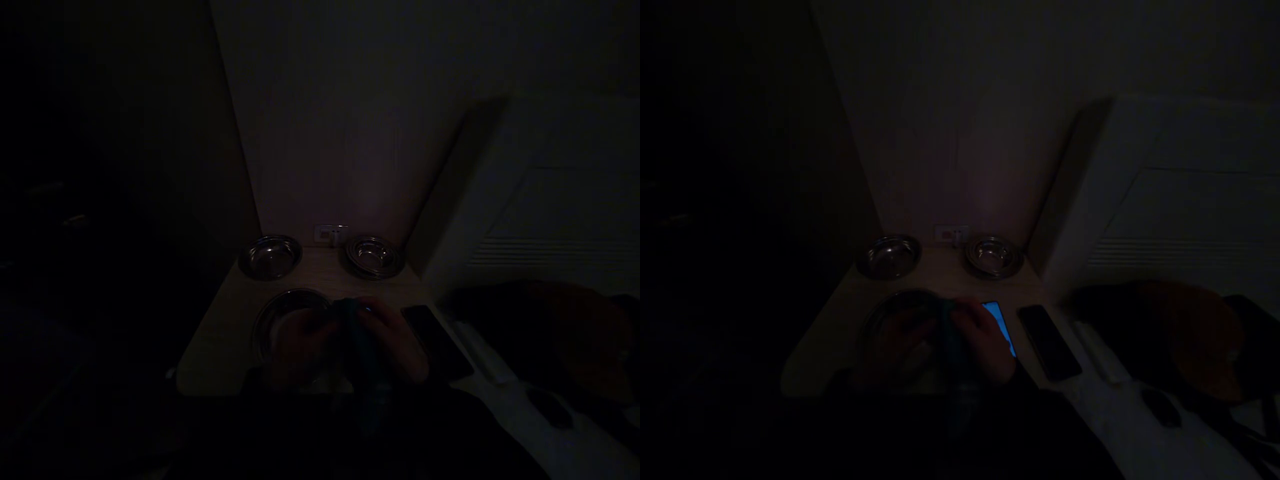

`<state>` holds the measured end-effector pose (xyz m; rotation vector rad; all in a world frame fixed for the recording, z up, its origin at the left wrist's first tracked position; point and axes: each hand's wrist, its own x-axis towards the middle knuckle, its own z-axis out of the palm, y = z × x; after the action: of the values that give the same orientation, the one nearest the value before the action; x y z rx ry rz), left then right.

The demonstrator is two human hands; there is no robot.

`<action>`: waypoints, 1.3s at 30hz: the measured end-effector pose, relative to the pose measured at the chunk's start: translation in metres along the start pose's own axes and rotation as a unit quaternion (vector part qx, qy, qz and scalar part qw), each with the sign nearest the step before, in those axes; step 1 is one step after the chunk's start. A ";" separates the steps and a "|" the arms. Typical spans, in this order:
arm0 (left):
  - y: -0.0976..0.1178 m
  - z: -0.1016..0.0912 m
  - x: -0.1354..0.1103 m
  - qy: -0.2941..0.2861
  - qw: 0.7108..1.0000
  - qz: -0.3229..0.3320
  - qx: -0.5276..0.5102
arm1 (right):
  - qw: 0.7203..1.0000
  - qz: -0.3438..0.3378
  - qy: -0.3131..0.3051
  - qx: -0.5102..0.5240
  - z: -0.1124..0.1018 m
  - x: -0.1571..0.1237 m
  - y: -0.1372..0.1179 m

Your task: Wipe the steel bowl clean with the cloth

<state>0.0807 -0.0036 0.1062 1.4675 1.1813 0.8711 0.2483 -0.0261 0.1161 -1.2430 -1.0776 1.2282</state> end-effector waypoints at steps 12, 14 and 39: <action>0.025 -0.062 0.005 0.223 0.972 0.016 0.068 | 0.980 0.007 -0.186 -0.077 -0.014 0.023 -0.005; 0.020 -0.070 0.003 0.224 0.970 0.007 0.095 | 0.987 -0.010 -0.140 -0.076 -0.018 0.027 -0.004; -0.003 -0.056 -0.014 -0.084 0.987 -0.049 0.132 | 0.918 -0.245 -0.081 -0.303 -0.001 0.028 -0.030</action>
<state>0.0237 -0.0018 0.1161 1.6444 1.2651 0.5271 0.2531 0.0035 0.1438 -1.2110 -1.8549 0.6274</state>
